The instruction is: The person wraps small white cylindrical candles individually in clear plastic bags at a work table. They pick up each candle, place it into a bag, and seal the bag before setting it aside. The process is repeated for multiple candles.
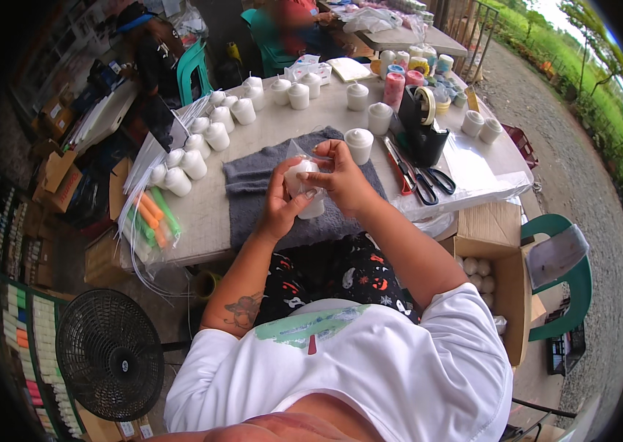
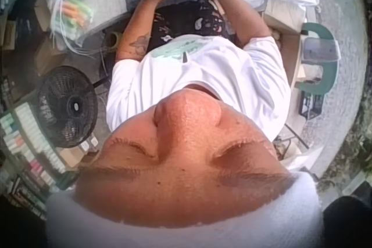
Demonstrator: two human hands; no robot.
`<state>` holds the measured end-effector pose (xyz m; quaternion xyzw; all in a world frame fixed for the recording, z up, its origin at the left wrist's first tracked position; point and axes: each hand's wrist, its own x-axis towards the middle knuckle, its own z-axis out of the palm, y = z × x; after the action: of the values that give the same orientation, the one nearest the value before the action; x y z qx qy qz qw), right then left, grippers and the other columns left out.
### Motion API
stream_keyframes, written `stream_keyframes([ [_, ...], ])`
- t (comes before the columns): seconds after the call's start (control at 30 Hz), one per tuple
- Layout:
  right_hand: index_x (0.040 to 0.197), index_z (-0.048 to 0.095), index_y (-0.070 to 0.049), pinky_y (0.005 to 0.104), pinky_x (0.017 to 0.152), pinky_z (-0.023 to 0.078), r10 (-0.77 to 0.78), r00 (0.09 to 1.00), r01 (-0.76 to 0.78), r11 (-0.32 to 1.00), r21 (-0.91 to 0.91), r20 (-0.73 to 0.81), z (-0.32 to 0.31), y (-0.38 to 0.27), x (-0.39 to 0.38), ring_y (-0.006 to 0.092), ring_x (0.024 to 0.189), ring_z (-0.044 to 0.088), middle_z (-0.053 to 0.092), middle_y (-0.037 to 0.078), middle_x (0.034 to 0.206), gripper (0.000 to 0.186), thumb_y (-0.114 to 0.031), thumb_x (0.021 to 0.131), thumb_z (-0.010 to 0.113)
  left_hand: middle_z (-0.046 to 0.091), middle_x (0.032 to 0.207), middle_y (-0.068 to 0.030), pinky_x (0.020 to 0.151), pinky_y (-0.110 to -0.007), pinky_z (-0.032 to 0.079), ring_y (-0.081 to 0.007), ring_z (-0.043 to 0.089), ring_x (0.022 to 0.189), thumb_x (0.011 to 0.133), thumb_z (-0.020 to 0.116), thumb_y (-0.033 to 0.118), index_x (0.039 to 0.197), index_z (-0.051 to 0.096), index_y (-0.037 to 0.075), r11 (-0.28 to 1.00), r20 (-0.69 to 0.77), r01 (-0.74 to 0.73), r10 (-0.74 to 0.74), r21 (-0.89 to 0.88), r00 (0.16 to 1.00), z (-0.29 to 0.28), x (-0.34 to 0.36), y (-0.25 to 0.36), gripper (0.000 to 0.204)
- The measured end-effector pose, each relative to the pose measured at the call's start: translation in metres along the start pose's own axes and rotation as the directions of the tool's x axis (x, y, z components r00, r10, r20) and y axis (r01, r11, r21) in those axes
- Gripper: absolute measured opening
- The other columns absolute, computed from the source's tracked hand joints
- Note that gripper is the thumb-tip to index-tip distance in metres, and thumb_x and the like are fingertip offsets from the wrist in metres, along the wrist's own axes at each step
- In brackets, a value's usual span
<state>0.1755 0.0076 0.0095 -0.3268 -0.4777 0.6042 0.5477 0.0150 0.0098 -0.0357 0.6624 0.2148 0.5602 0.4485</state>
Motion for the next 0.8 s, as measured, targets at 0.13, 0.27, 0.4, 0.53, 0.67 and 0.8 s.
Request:
stream_keyframes([
  [0.13,0.123,0.048,-0.003,0.0306,0.093,0.046,-0.009,0.999,0.015,0.985,-0.175,0.038,-0.001,-0.017,-0.002,0.018,0.107,0.054,0.053,0.007,0.115,0.051,-0.007,0.08,0.075,0.042,0.128,-0.0127,0.098,-0.036,0.044,-0.0217,0.047,0.118,0.077,0.064,-0.002,0.147,0.012,0.019,0.93,-0.047,0.157,-0.183,-0.331,0.982,0.008,0.004,0.018,0.09],
  [0.27,0.118,0.059,-0.004,0.0273,0.091,0.046,-0.206,0.978,0.186,0.922,-0.341,-0.025,-0.039,-0.052,-0.004,0.0148,0.109,0.055,0.059,0.007,0.115,0.034,-0.01,0.086,0.07,0.043,0.127,-0.0118,0.096,-0.037,0.045,-0.0204,0.049,0.113,0.075,0.062,-0.004,0.148,0.003,0.02,0.92,-0.063,0.221,-0.254,-0.323,0.965,0.0,0.006,0.026,0.097],
  [0.4,0.098,0.069,-0.001,0.0341,0.089,0.044,-0.773,0.574,0.044,0.36,-0.932,-0.271,-0.166,-0.089,0.009,0.0255,0.098,0.06,0.063,0.016,0.106,0.031,-0.03,0.088,0.068,0.045,0.125,-0.0098,0.095,-0.037,0.045,-0.0193,0.05,0.11,0.076,0.062,-0.001,0.148,0.008,0.019,0.914,-0.038,0.244,-0.271,-0.325,0.962,-0.001,0.011,0.031,0.093],
  [0.53,0.11,0.067,-0.006,0.0475,0.1,0.035,0.07,0.717,-0.466,0.788,-0.403,-0.694,-0.232,-0.104,0.019,0.028,0.123,0.046,0.057,0.017,0.124,0.056,-0.055,0.082,0.066,0.045,0.125,-0.0088,0.097,-0.036,0.043,-0.0188,0.049,0.111,0.078,0.062,0.001,0.147,0.016,0.016,0.917,0.009,0.272,-0.281,-0.293,0.96,-0.003,0.014,0.028,0.085],
  [0.67,0.113,0.065,-0.009,0.0624,0.101,0.026,0.178,0.781,-0.404,0.875,-0.267,-0.599,-0.241,-0.098,0.023,0.0246,0.132,0.036,0.055,0.008,0.129,0.049,-0.045,0.08,0.073,0.044,0.126,-0.0083,0.099,-0.035,0.041,-0.0183,0.047,0.113,0.08,0.061,0.004,0.147,0.021,0.013,0.921,0.01,0.276,-0.285,-0.276,0.959,-0.002,0.015,0.026,0.078],
  [0.8,0.099,0.069,-0.007,0.0424,0.101,0.033,-0.045,0.863,-0.14,0.936,-0.323,-0.503,-0.223,-0.094,0.008,0.0215,0.125,0.044,0.056,0.01,0.129,0.023,-0.022,0.082,0.073,0.044,0.127,-0.0084,0.099,-0.034,0.04,-0.0181,0.047,0.114,0.083,0.061,0.005,0.147,0.021,0.011,0.928,-0.002,0.279,-0.288,-0.249,0.957,-0.004,0.014,0.026,0.076],
])
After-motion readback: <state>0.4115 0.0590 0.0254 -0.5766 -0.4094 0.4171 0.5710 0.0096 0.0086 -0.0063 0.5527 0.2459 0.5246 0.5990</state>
